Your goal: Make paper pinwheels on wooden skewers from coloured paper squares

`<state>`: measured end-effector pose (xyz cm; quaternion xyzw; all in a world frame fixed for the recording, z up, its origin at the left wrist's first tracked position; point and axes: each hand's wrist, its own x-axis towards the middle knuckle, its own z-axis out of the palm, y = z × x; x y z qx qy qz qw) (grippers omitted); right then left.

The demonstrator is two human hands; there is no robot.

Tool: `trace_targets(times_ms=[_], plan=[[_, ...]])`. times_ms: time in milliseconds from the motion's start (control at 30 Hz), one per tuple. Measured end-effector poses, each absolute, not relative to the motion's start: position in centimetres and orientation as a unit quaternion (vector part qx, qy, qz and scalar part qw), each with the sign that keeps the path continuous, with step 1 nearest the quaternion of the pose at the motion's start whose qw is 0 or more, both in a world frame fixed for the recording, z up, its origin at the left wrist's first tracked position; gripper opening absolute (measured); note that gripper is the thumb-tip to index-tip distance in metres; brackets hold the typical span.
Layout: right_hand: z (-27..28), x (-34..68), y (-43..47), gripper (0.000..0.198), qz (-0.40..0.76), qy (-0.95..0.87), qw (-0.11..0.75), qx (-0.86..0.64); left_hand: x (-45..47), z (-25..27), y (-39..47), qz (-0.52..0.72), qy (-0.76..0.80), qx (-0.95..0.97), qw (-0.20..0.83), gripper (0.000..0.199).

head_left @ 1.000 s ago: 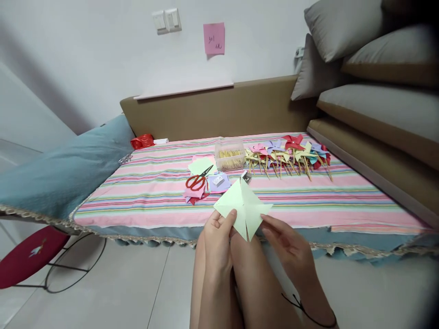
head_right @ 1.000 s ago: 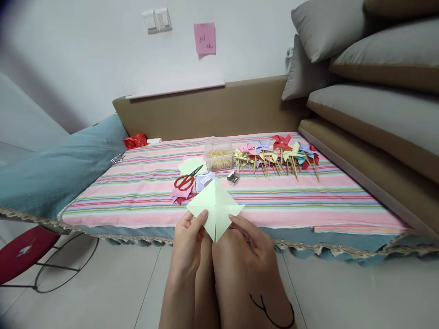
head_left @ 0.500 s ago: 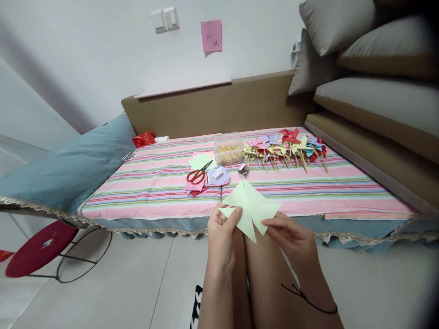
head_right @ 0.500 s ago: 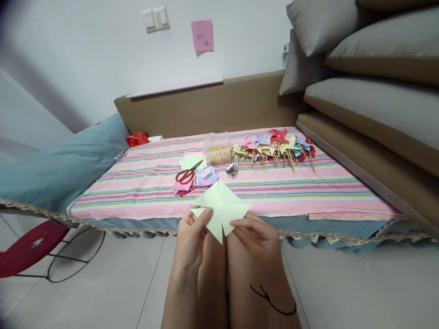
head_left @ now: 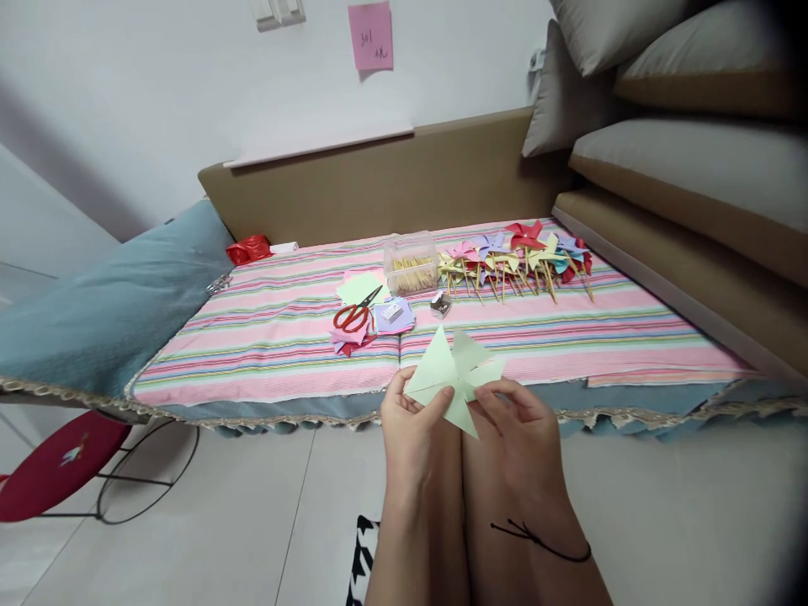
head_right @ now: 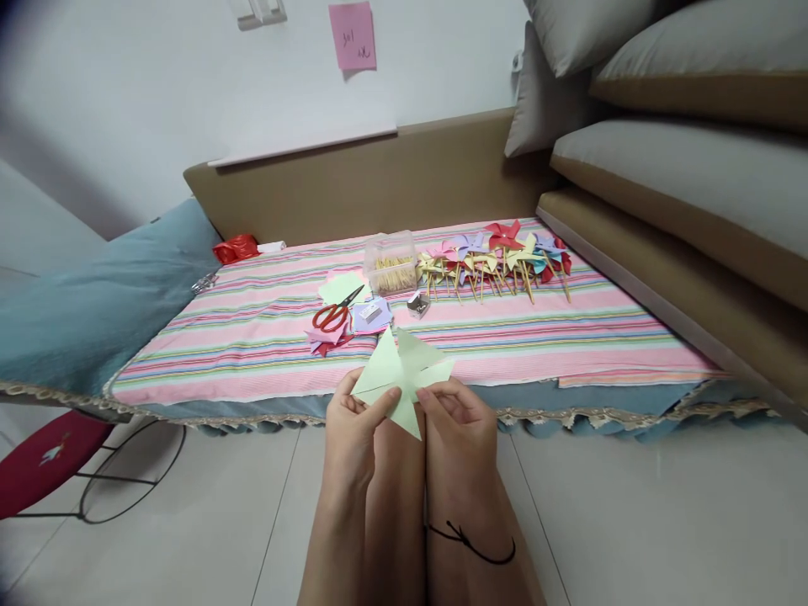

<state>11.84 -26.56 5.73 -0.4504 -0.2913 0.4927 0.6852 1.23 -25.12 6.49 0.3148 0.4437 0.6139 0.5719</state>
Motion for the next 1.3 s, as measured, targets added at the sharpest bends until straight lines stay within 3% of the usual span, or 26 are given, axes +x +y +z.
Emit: trace_targets(times_ms=[267,433,633,1033,1300], plan=[[4.3,12.0,-26.0,0.027,0.478,-0.259,0.691,-0.477,0.4,5.9,-24.6,0.554,0.433,0.362,0.613,0.041],[3.2,13.2,-25.4,0.051,0.482,-0.302,0.672,-0.474,-1.3,5.7,-24.2,0.486,0.419,0.4,0.654,0.036],[3.4,13.3,-25.4,0.074,0.488,-0.345,0.623,-0.505,-0.9,4.5,-23.6,0.483,0.44,0.395,0.646,0.045],[3.1,12.5,-24.5,0.081,0.568,-0.303,0.592,-0.486,-0.3,3.5,-22.7,0.536,0.511,0.307,0.597,0.053],[2.4,12.4,-24.2,0.083,0.555,-0.283,0.6,-0.501,0.0,3.4,-22.3,0.517,0.503,0.315,0.617,0.05]])
